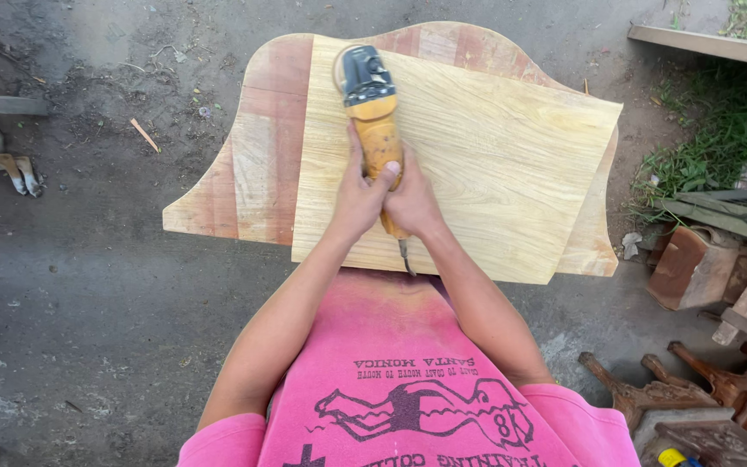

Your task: The person carries a shaped wooden board to a work area, then sands its flat surface and edges using an angle grinder fitted with a sanding disc, moving the tool across the wood and repositioning the board to sand different sections.

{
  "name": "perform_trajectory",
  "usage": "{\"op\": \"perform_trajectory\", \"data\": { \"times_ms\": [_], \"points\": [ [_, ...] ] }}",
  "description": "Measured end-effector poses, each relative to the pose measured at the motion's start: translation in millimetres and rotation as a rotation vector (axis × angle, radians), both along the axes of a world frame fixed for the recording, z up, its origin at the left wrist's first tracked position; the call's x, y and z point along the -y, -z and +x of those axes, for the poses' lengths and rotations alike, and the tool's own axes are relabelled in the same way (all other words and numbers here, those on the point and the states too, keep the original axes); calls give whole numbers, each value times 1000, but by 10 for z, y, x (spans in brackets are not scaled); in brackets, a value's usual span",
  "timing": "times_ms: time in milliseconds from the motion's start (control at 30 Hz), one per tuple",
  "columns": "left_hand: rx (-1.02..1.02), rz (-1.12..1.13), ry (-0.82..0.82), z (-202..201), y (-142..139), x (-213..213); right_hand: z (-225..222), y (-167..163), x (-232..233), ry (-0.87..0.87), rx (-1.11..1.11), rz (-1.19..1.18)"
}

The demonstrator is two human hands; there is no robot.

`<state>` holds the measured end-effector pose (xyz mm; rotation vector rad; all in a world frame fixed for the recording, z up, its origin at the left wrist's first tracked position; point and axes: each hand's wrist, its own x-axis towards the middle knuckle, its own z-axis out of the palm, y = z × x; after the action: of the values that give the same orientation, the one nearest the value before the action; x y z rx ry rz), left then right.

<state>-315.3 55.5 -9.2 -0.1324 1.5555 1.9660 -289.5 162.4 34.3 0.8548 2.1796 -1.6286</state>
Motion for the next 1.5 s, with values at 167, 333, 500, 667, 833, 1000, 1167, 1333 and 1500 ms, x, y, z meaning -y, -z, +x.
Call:
{"op": "perform_trajectory", "data": {
  "times_ms": [167,333,500,667,833,1000,1167,1333,1500],
  "points": [
    [29,-138,-86,354,-249,336,204,-36,201,-187,-57,-23],
    [-9,-160,58,762,-271,265,732,-26,137,-102,44,3],
    [62,61,217,1259,-165,-414,1535,-5,-359,162,106,77],
    [87,-164,547,1827,-162,-999,2318,4,-816,355,51,104],
    [-104,-92,400,2165,-74,-960,2585,-9,-842,284,90,96],
    [19,-161,186,2176,-130,-273,2289,-92,-314,68,52,50],
    [5,-206,62,2029,-248,550,1927,-100,351,-120,52,-38],
    [-17,-217,-65,2030,-256,1154,1845,-7,917,-249,-8,-104],
    [9,-289,19,2291,-319,1161,2133,-145,991,-200,-48,-33]
  ]
}}
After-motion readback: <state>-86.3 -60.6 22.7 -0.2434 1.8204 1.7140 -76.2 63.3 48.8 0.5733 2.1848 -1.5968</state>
